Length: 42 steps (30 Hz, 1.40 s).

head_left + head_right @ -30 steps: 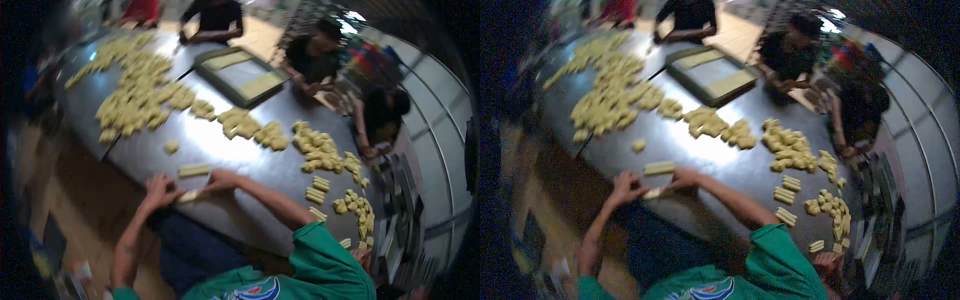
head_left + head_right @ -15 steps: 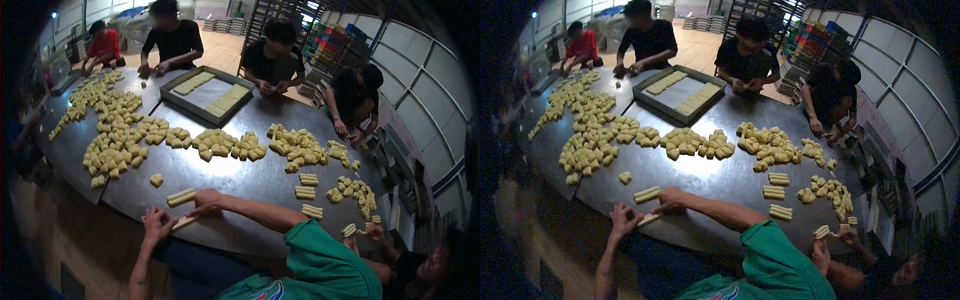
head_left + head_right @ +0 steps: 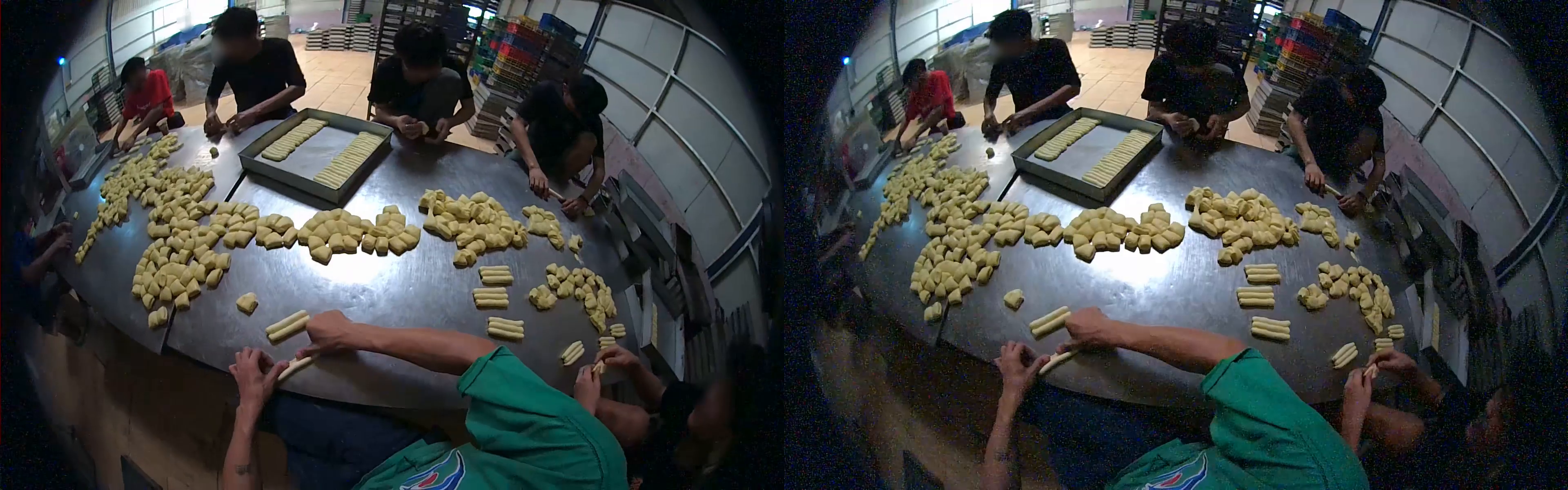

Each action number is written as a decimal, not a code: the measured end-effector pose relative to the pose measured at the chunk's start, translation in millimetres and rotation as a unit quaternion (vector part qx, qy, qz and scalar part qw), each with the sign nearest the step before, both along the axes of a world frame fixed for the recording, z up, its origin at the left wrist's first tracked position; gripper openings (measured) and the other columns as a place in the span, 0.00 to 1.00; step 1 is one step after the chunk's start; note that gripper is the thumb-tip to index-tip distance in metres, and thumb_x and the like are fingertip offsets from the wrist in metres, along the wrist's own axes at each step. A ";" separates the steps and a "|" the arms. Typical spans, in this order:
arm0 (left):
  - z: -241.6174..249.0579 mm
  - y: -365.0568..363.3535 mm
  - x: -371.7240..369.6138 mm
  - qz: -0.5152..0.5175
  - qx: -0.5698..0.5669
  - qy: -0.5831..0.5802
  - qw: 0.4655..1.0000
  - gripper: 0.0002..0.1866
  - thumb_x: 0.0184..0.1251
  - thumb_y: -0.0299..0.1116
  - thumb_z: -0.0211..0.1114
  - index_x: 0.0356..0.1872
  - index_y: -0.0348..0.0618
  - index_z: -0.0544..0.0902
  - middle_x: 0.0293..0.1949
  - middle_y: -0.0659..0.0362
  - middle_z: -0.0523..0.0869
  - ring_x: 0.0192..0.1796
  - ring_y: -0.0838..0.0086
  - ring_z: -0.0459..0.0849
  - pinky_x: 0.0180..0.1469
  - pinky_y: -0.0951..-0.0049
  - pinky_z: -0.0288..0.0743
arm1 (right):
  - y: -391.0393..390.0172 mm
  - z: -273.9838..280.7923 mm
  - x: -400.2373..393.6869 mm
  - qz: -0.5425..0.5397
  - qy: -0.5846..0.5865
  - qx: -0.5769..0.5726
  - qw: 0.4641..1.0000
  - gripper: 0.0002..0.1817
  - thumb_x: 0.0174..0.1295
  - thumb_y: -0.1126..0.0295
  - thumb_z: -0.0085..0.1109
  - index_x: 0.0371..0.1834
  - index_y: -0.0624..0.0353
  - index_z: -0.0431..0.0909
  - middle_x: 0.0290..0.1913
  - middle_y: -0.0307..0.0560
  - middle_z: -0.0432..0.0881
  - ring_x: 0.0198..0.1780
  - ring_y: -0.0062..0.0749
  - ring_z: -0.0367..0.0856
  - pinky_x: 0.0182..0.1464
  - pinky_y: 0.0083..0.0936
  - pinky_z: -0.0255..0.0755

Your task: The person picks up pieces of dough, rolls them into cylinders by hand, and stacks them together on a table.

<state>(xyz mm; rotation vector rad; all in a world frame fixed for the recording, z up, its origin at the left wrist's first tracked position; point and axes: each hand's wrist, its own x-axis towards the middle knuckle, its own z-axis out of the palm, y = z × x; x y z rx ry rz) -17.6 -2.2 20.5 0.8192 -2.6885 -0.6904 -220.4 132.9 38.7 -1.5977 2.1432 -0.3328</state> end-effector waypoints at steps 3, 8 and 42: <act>5.3 -13.0 0.2 -0.047 0.018 -0.005 0.999 0.20 0.45 0.50 0.78 0.25 0.47 0.80 0.35 0.61 0.76 0.46 0.63 0.73 0.51 0.60 0.59 | -0.8 2.3 -13.2 0.030 -0.009 0.008 0.999 0.38 0.46 0.31 0.65 0.16 0.64 0.80 0.20 0.57 0.80 0.27 0.53 0.82 0.32 0.43 0.75; -0.2 -19.0 -2.8 -0.059 0.027 0.013 0.998 0.20 0.44 0.52 0.78 0.23 0.47 0.81 0.33 0.62 0.77 0.45 0.65 0.75 0.51 0.62 0.60 | -7.8 -3.0 -11.9 0.051 0.019 -0.070 0.996 0.41 0.44 0.27 0.61 0.16 0.63 0.81 0.21 0.58 0.80 0.28 0.54 0.82 0.32 0.43 0.75; 5.8 -16.9 19.6 -0.068 0.198 0.119 0.971 0.10 0.60 0.34 0.72 0.38 0.40 0.84 0.38 0.56 0.81 0.42 0.64 0.81 0.47 0.66 0.76 | 24.9 -14.6 5.0 -0.009 -0.027 -0.179 0.983 0.13 0.62 0.57 0.60 0.34 0.57 0.80 0.32 0.50 0.81 0.33 0.46 0.82 0.36 0.39 0.75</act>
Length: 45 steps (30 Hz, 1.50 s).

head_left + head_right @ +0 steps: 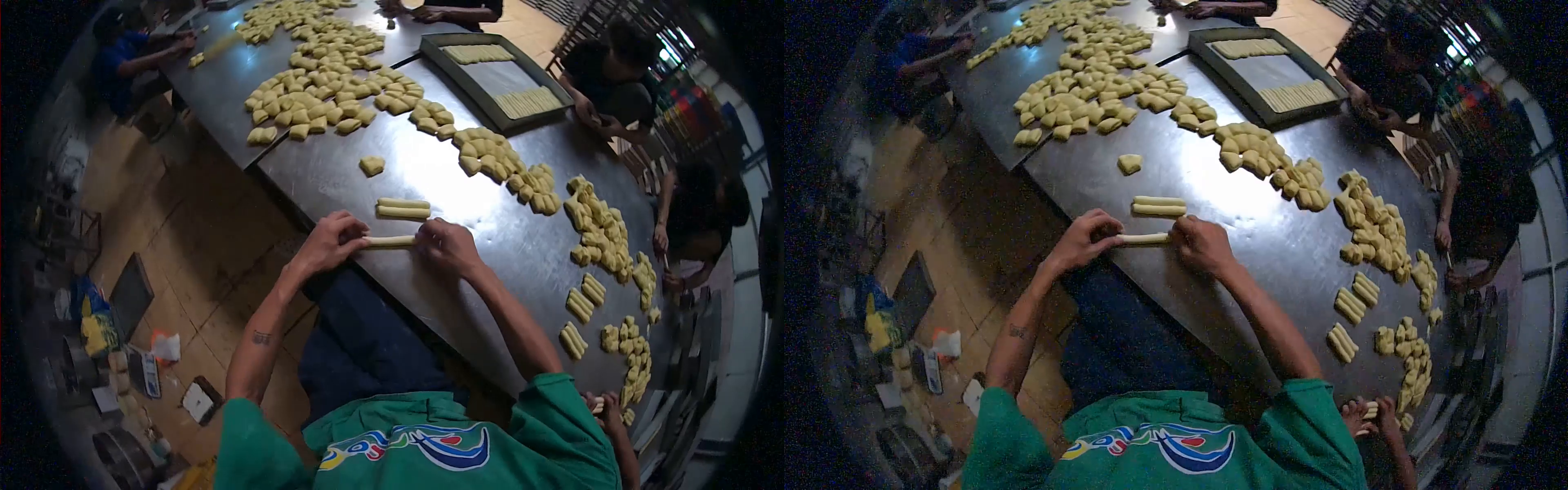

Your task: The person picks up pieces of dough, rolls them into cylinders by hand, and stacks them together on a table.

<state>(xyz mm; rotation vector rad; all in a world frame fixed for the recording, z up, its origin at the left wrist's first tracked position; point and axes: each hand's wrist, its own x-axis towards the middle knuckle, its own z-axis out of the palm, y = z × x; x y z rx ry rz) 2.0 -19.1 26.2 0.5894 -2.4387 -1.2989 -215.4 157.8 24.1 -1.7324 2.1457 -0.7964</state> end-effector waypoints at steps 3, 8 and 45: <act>-1.0 10.3 2.8 -0.060 -0.074 0.038 0.995 0.10 0.60 0.31 0.71 0.41 0.39 0.84 0.39 0.55 0.81 0.42 0.65 0.82 0.47 0.66 0.77 | 5.1 -10.3 24.6 0.033 0.071 -0.065 0.995 0.06 0.61 0.71 0.57 0.39 0.59 0.75 0.39 0.50 0.77 0.42 0.47 0.80 0.41 0.37 0.75; 18.9 -6.4 2.9 -0.100 -0.027 -0.022 0.994 0.09 0.62 0.31 0.69 0.42 0.40 0.85 0.37 0.57 0.82 0.41 0.69 0.82 0.45 0.68 0.75 | 6.6 -5.5 -6.3 0.050 -0.145 -0.050 0.987 0.07 0.61 0.77 0.59 0.41 0.63 0.77 0.39 0.47 0.79 0.41 0.40 0.80 0.43 0.31 0.75; -5.8 -26.4 -80.4 -0.076 -0.140 -0.026 0.987 0.39 0.40 0.41 0.84 0.58 0.38 0.80 0.53 0.52 0.77 0.59 0.57 0.75 0.62 0.62 0.71 | -67.1 -26.0 -43.6 0.117 -0.001 -0.140 0.983 0.29 0.44 0.53 0.77 0.46 0.57 0.77 0.43 0.52 0.80 0.48 0.51 0.77 0.50 0.41 0.72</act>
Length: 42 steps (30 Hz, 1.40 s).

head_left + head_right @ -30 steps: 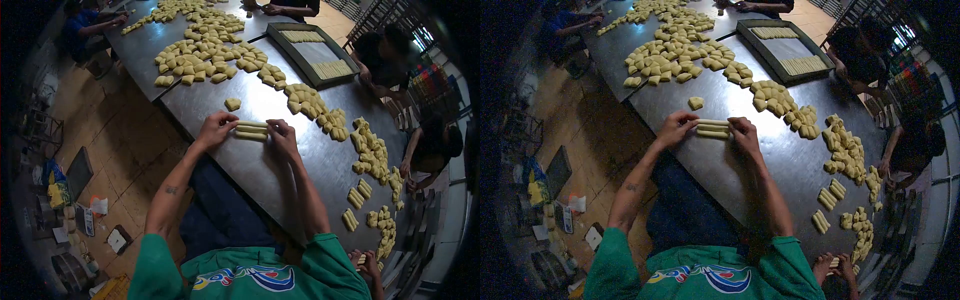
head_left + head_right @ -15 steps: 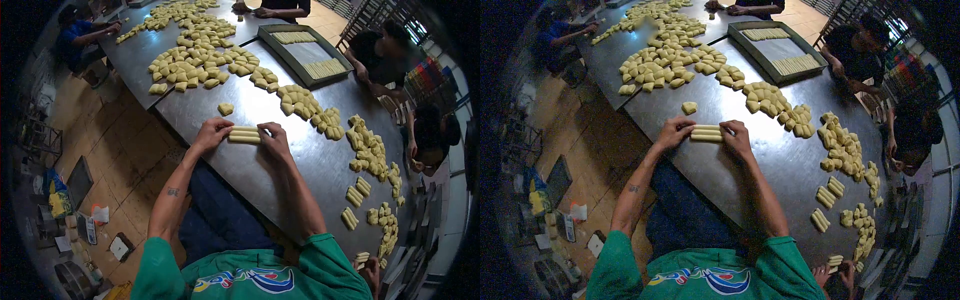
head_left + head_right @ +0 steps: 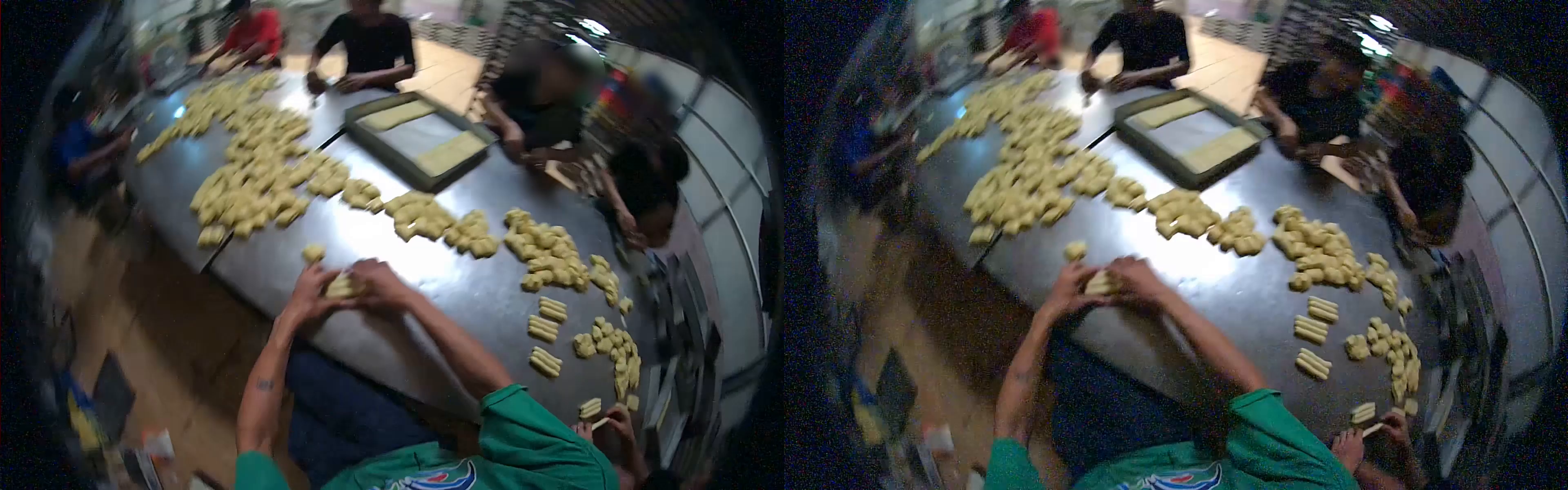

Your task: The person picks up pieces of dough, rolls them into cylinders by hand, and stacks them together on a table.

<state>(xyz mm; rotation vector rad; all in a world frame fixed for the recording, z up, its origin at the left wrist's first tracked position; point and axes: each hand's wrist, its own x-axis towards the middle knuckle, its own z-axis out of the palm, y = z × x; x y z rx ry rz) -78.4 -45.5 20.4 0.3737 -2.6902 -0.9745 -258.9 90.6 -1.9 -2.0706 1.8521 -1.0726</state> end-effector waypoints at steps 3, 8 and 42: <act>-27.5 -5.2 1.6 0.028 0.105 0.071 0.992 0.24 0.42 0.36 0.80 0.44 0.42 0.87 0.37 0.54 0.80 0.42 0.61 0.80 0.48 0.65 0.75 | 2.6 -3.2 4.7 -0.009 0.063 0.029 0.998 0.19 0.54 0.57 0.68 0.44 0.54 0.75 0.44 0.50 0.77 0.49 0.49 0.75 0.49 0.41 0.68; 7.2 9.8 5.2 0.019 0.020 0.141 0.990 0.26 0.39 0.35 0.82 0.45 0.41 0.87 0.38 0.53 0.80 0.42 0.64 0.81 0.44 0.65 0.76 | 14.5 -4.7 3.5 -0.065 0.094 -0.024 0.993 0.23 0.55 0.54 0.65 0.49 0.55 0.73 0.48 0.52 0.74 0.51 0.49 0.73 0.52 0.44 0.66; 17.3 90.5 65.4 0.151 0.548 0.127 0.813 0.13 0.71 0.33 0.63 0.48 0.34 0.81 0.42 0.52 0.86 0.39 0.70 0.87 0.42 0.73 0.82 | 431.4 195.3 -60.9 -0.475 -0.251 0.160 0.828 0.12 0.59 0.68 0.67 0.41 0.63 0.83 0.34 0.40 0.84 0.36 0.20 0.81 0.37 0.20 0.75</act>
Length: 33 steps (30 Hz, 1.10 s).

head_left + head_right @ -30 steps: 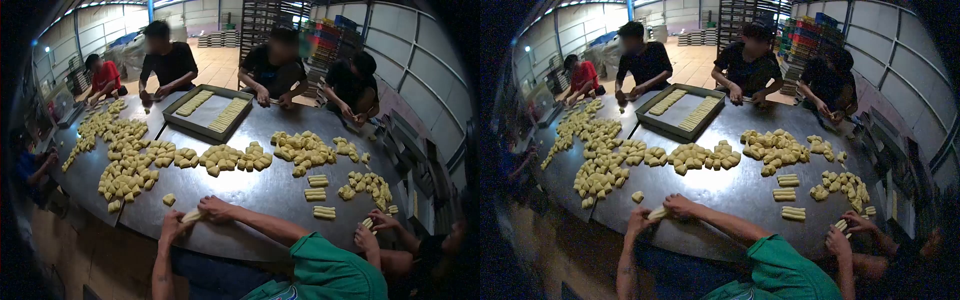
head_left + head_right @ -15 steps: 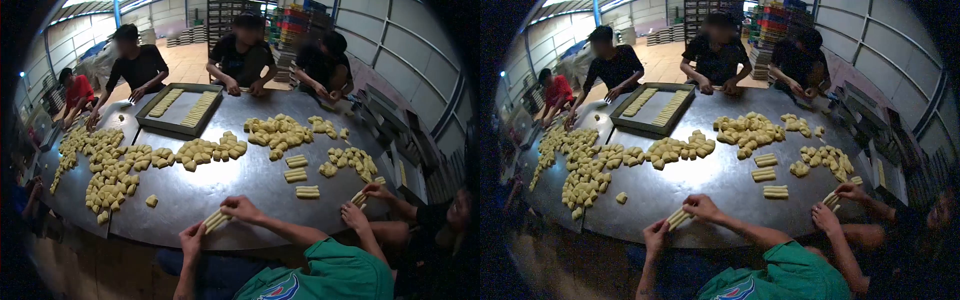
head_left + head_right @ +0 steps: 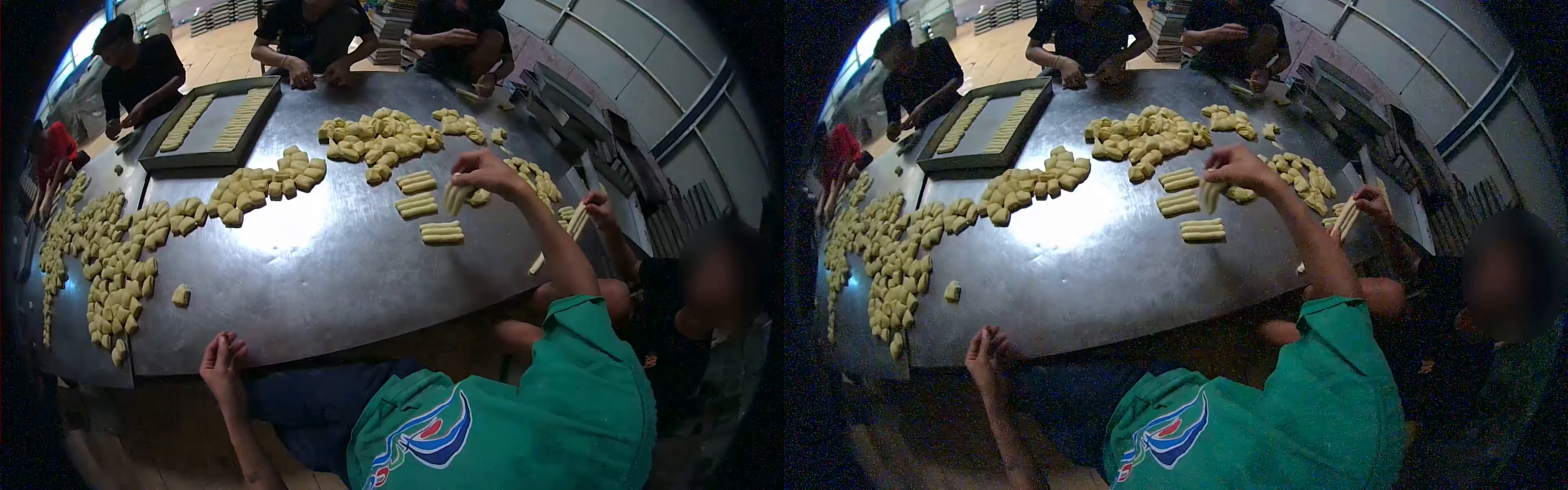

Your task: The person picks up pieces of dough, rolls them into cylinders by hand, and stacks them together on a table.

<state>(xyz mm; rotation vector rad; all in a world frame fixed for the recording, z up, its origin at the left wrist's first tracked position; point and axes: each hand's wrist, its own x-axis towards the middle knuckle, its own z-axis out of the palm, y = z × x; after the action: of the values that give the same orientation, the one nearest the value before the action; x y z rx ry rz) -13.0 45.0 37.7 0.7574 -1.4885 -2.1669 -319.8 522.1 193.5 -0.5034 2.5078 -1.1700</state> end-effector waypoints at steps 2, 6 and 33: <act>1.1 -14.5 5.5 0.000 -0.014 0.000 1.000 0.13 0.71 0.33 0.63 0.48 0.35 0.81 0.42 0.53 0.86 0.39 0.71 0.86 0.42 0.74 0.82 | 27.2 -14.7 -11.6 -0.116 0.014 0.081 0.990 0.10 0.58 0.69 0.68 0.40 0.61 0.82 0.33 0.40 0.83 0.36 0.21 0.81 0.36 0.22 0.77; -3.3 -42.3 16.5 0.022 -0.020 -0.014 0.999 0.12 0.72 0.33 0.62 0.49 0.36 0.82 0.42 0.54 0.86 0.39 0.74 0.85 0.42 0.77 0.80 | 73.3 -63.8 -25.8 -0.242 -0.042 -0.106 0.964 0.09 0.58 0.70 0.68 0.38 0.60 0.81 0.33 0.39 0.81 0.31 0.22 0.80 0.33 0.23 0.79; -48.7 -157.6 -82.2 0.130 -0.523 -0.171 0.825 0.14 0.64 0.37 0.63 0.40 0.36 0.84 0.39 0.45 0.84 0.47 0.51 0.81 0.54 0.58 0.74 | -98.5 -122.4 20.8 0.060 0.074 -0.099 0.991 0.22 0.52 0.79 0.64 0.53 0.62 0.77 0.42 0.46 0.82 0.43 0.28 0.81 0.48 0.27 0.77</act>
<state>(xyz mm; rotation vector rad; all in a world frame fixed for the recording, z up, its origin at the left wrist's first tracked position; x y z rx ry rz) -95.2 -112.6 -10.9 0.8424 -2.2233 -0.7586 -299.0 423.6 71.0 -0.8084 2.4544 -1.3886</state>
